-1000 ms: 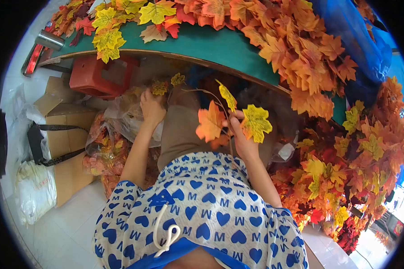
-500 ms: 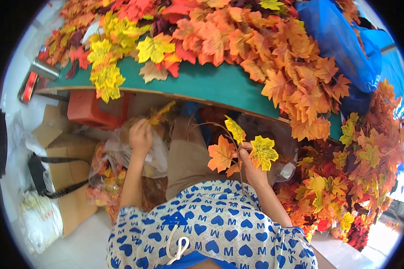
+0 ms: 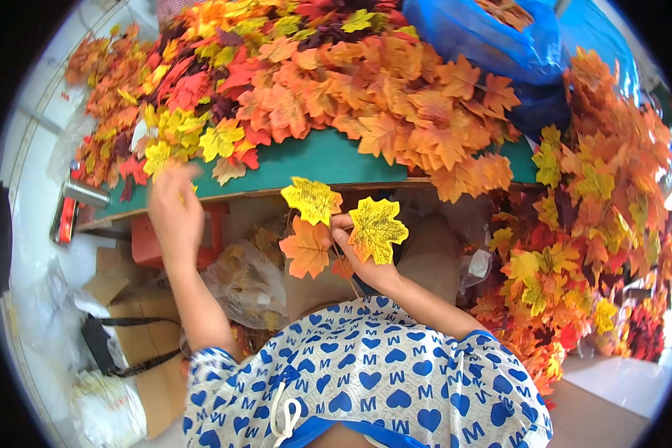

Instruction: The person assembles artificial maple leaves onto a flexible wire branch stem by hand.

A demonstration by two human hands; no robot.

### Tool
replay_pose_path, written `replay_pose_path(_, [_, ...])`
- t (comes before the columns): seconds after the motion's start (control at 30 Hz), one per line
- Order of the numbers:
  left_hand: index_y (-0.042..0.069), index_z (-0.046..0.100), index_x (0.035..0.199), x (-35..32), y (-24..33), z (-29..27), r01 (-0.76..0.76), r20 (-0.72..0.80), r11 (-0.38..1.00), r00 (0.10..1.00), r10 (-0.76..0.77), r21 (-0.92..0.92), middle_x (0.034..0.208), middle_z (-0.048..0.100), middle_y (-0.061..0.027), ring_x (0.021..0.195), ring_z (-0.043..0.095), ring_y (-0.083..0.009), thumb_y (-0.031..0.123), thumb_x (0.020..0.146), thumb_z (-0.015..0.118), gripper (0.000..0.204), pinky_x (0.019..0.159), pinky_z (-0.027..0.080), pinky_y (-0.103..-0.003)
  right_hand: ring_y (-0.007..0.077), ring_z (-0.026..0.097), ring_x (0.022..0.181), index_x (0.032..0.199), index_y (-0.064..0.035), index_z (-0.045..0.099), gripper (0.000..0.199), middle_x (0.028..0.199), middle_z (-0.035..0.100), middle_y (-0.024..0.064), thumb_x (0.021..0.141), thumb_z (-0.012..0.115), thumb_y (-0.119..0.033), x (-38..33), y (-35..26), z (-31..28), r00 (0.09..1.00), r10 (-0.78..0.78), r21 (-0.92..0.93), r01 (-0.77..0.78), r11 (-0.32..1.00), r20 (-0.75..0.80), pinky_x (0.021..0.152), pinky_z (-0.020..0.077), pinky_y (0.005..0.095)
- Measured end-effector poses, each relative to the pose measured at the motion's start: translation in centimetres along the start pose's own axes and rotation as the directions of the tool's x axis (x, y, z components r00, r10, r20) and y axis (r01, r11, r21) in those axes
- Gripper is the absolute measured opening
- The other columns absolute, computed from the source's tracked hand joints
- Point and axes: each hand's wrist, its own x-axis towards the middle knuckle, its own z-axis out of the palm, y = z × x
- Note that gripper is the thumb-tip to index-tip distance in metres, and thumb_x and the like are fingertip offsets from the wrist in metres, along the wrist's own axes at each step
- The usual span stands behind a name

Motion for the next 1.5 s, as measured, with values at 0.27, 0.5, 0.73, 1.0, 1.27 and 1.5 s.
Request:
replay_pose_path(0.27, [-0.002,0.059,0.104,-12.0,12.3,8.5,0.506,0.567,-0.285,0.800,-0.197,-0.814,0.094,0.062,-0.0069,0.085,0.062,-0.0162,0.012,0.092,0.055,0.019,0.076,0.051,-0.029,0.0154,0.057,0.091,0.116,-0.0036,0.057,0.029,0.105,0.059,0.0073,0.087,0.057,-0.001,-0.9,0.2,-0.4,0.989,0.091,0.811,-0.149,0.566,0.118,0.082,0.0474,0.0261])
replay_pose_path(0.5, [0.001,0.058,0.102,-13.8,11.5,11.9,0.438,0.666,-0.549,0.671,-0.328,-0.712,0.099,0.064,-0.0069,0.089,0.062,-0.0148,0.011,0.092,0.055,0.014,0.079,0.052,-0.027,0.0233,0.062,0.082,0.102,-0.0058,0.064,0.026,0.087,0.064,0.0067,0.077,0.063,-0.004,5.1,-6.8,-8.6,0.777,-0.629,-0.606,0.502,0.617,0.003,0.077,0.0494,0.0346])
replay_pose_path(0.73, [-0.002,0.058,0.101,-12.4,14.2,10.4,0.513,0.567,-0.241,0.758,-0.322,-0.824,0.091,0.061,-0.0037,0.080,0.058,-0.0094,0.004,0.087,0.061,0.015,0.071,0.049,-0.023,0.0327,0.063,0.082,0.092,-0.0029,0.064,0.018,0.083,0.064,0.0182,0.080,0.056,-0.013,20.1,-5.2,-15.3,0.917,-0.397,-0.969,0.075,0.234,-0.025,0.069,0.0506,0.0428])
replay_pose_path(1.0, [-0.004,0.054,0.117,-10.4,14.3,8.8,0.433,0.428,-0.046,0.861,-0.274,-0.900,0.082,0.059,-0.0004,0.073,0.055,-0.0062,-0.004,0.078,0.066,0.040,0.068,0.046,-0.020,0.0271,0.067,0.072,0.080,-0.0007,0.066,0.011,0.076,0.067,0.0153,0.077,0.059,-0.009,23.7,-5.9,-17.9,0.847,-0.522,-0.970,0.035,0.242,-0.100,0.061,0.0543,0.0347])
replay_pose_path(1.27, [0.000,0.054,0.120,-10.1,14.5,10.2,0.441,0.400,0.116,0.877,-0.268,-0.890,0.083,0.054,0.0022,0.070,0.051,-0.0024,-0.009,0.076,0.062,0.045,0.064,0.044,-0.016,0.0198,0.065,0.082,0.099,-0.0004,0.067,0.019,0.093,0.069,0.0102,0.082,0.067,-0.009,16.1,-8.8,-13.5,0.946,-0.300,0.885,0.243,0.397,-0.125,0.071,0.0522,0.0324])
replay_pose_path(1.5, [-0.001,0.053,0.111,-10.1,15.6,10.7,0.419,0.424,-0.087,0.847,-0.321,-0.904,0.099,0.058,-0.0042,0.085,0.057,-0.0092,-0.007,0.082,0.059,0.030,0.076,0.047,-0.022,0.0142,0.064,0.081,0.099,0.0007,0.063,0.015,0.095,0.066,0.0070,0.084,0.064,-0.004,4.5,-4.4,-3.0,0.990,0.114,0.560,-0.047,0.827,-0.086,0.070,0.0538,0.0238])
